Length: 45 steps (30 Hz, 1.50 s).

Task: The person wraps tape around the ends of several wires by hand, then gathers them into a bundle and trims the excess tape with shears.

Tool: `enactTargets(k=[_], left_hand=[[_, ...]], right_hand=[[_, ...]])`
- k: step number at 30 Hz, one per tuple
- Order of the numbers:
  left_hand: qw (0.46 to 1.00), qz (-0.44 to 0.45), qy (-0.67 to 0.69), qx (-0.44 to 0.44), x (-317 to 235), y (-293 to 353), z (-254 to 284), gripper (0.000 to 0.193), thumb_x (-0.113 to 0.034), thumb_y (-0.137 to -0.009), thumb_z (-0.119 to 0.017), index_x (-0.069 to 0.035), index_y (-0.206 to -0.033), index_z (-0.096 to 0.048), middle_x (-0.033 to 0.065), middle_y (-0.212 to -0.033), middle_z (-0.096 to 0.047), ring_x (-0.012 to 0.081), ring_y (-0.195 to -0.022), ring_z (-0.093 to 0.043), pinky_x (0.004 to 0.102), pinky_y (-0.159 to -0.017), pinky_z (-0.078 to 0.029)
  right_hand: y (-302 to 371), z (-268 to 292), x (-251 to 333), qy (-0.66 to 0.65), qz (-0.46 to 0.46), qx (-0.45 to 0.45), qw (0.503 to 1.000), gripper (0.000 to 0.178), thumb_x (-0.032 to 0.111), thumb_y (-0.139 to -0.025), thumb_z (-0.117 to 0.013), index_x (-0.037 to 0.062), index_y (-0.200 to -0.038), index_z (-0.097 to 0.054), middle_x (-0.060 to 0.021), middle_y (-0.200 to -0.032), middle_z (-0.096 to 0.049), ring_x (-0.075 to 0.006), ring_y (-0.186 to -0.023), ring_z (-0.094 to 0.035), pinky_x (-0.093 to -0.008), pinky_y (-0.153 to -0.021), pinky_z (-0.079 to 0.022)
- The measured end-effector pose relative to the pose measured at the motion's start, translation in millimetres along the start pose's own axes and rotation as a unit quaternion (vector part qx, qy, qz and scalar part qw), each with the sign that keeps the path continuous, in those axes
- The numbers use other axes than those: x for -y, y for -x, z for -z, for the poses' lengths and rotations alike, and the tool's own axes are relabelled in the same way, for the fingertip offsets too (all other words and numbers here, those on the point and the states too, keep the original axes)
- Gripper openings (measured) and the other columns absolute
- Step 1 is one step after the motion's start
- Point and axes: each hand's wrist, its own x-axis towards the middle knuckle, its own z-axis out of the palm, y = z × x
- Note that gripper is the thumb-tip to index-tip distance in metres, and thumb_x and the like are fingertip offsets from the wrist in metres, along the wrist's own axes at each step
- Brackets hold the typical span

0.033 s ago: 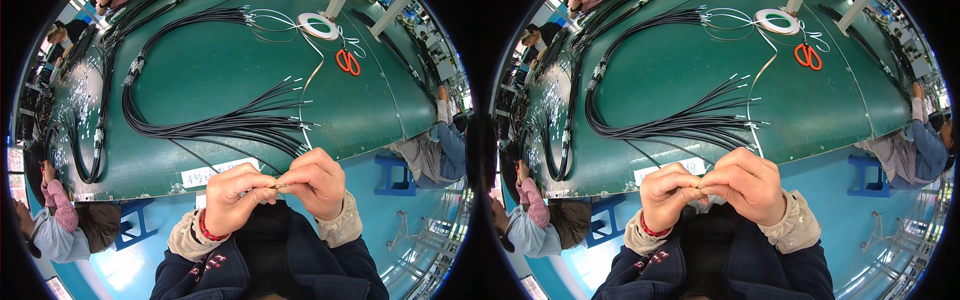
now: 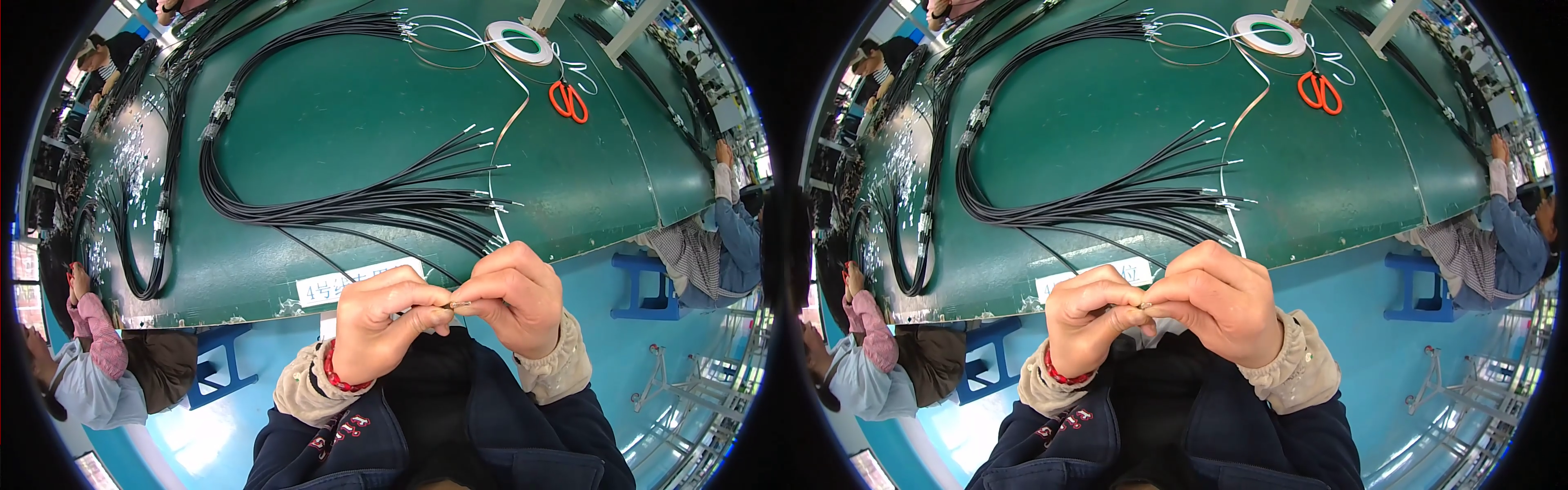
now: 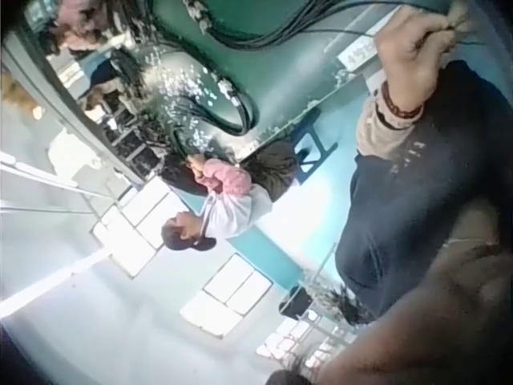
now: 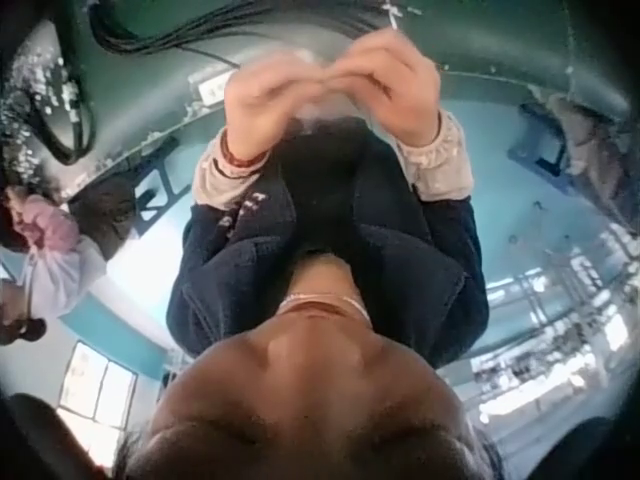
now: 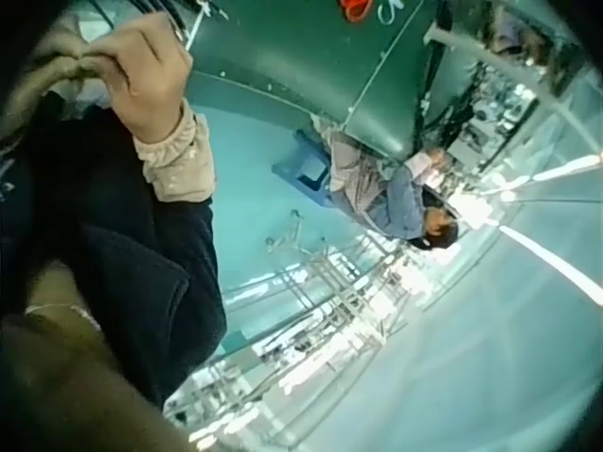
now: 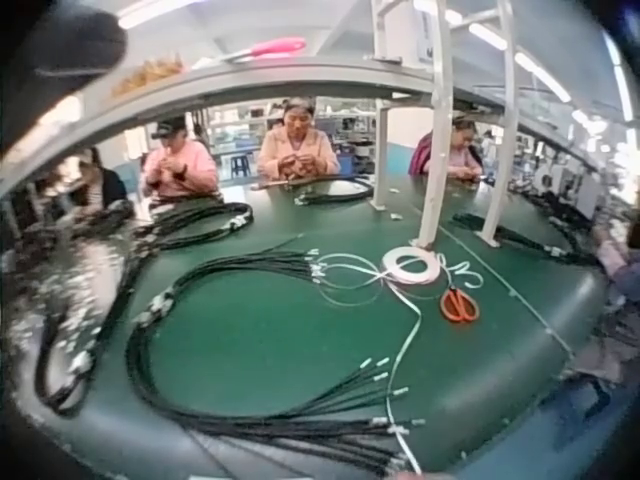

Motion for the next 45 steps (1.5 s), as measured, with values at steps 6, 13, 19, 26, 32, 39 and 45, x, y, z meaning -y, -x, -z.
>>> enactTargets(k=[6, 13, 19, 26, 32, 39, 45], left_hand=[[0.984, 0.101, 0.121, 0.079, 5, -9, 12, 0.008, 0.003, -0.079, -0.064, 0.005, -0.086, -0.064, 0.0111, -0.077, -0.058, 0.0184, -0.061, -0.063, 0.0243, -0.054, -0.05], [0.935, 0.176, 0.296, 0.078, 3, -14, 11, 0.011, 0.002, -0.082, -0.061, 0.007, -0.091, -0.061, 0.0117, -0.079, -0.057, 0.0182, -0.06, -0.062, 0.025, -0.054, -0.05], [0.956, 0.189, 0.217, 0.064, 0, -17, -2, 0.012, 0.001, -0.082, -0.061, 0.005, -0.093, -0.062, 0.0107, -0.078, -0.058, 0.0148, -0.058, -0.059, 0.025, -0.052, -0.048], [0.989, 0.028, 0.046, 0.136, 5, -14, -17, 0.006, -0.002, -0.077, -0.067, 0.0, -0.083, -0.067, 0.0075, -0.073, -0.059, 0.0138, -0.06, -0.059, 0.0243, -0.052, -0.045], [0.984, 0.015, -0.057, 0.168, 23, 0, -39, 0.014, -0.008, -0.07, -0.073, -0.003, -0.082, -0.068, 0.006, -0.073, -0.06, 0.0192, -0.07, -0.061, 0.0255, -0.059, -0.046], [0.949, -0.133, -0.262, 0.117, 44, -23, -51, 0.029, -0.012, -0.061, -0.075, -0.006, -0.088, -0.067, 0.0024, -0.083, -0.06, 0.0226, -0.087, -0.055, 0.0312, -0.071, -0.044], [0.921, -0.139, -0.352, 0.087, 54, -33, -48, 0.034, -0.011, -0.059, -0.074, -0.007, -0.092, -0.065, 0.0017, -0.091, -0.058, 0.0239, -0.088, -0.053, 0.0324, -0.075, -0.042]], right_hand=[[-2, 0, -12, -0.125, -0.026, 0.05, 0.991, 0.012, 0.006, -0.073, -0.07, 0.0037, -0.084, -0.064, -0.0054, -0.078, -0.055, -0.0155, -0.064, -0.056, -0.0244, -0.054, -0.045], [1, -13, -5, -0.28, -0.156, -0.008, 0.947, 0.006, 0.002, -0.08, -0.063, 0.001, -0.086, -0.062, -0.0065, -0.081, -0.055, -0.0115, -0.065, -0.051, -0.0221, -0.056, -0.042], [14, 8, -11, -0.279, -0.239, -0.078, 0.927, 0.003, -0.004, -0.081, -0.058, -0.002, -0.082, -0.061, -0.0077, -0.079, -0.056, -0.0084, -0.059, -0.049, -0.018, -0.052, -0.04], [35, 44, -16, -0.129, -0.256, -0.053, 0.957, 0.007, -0.008, -0.076, -0.06, -0.0037, -0.081, -0.062, -0.0109, -0.078, -0.062, -0.0107, -0.064, -0.056, -0.0208, -0.053, -0.045], [52, 65, -26, -0.084, -0.203, -0.037, 0.975, 0.009, -0.011, -0.074, -0.06, -0.004, -0.08, -0.061, -0.013, -0.078, -0.063, -0.0109, -0.061, -0.057, -0.0208, -0.052, -0.047], [56, 74, -24, -0.131, -0.279, -0.07, 0.949, 0.009, -0.012, -0.075, -0.059, -0.0032, -0.077, -0.056, -0.0151, -0.078, -0.063, -0.0098, -0.053, -0.056, -0.0176, -0.044, -0.043], [58, 74, -28, -0.135, -0.236, -0.075, 0.959, 0.01, -0.011, -0.075, -0.06, -0.0026, -0.078, -0.055, -0.0139, -0.077, -0.063, -0.009, -0.055, -0.055, -0.0175, -0.045, -0.042]])
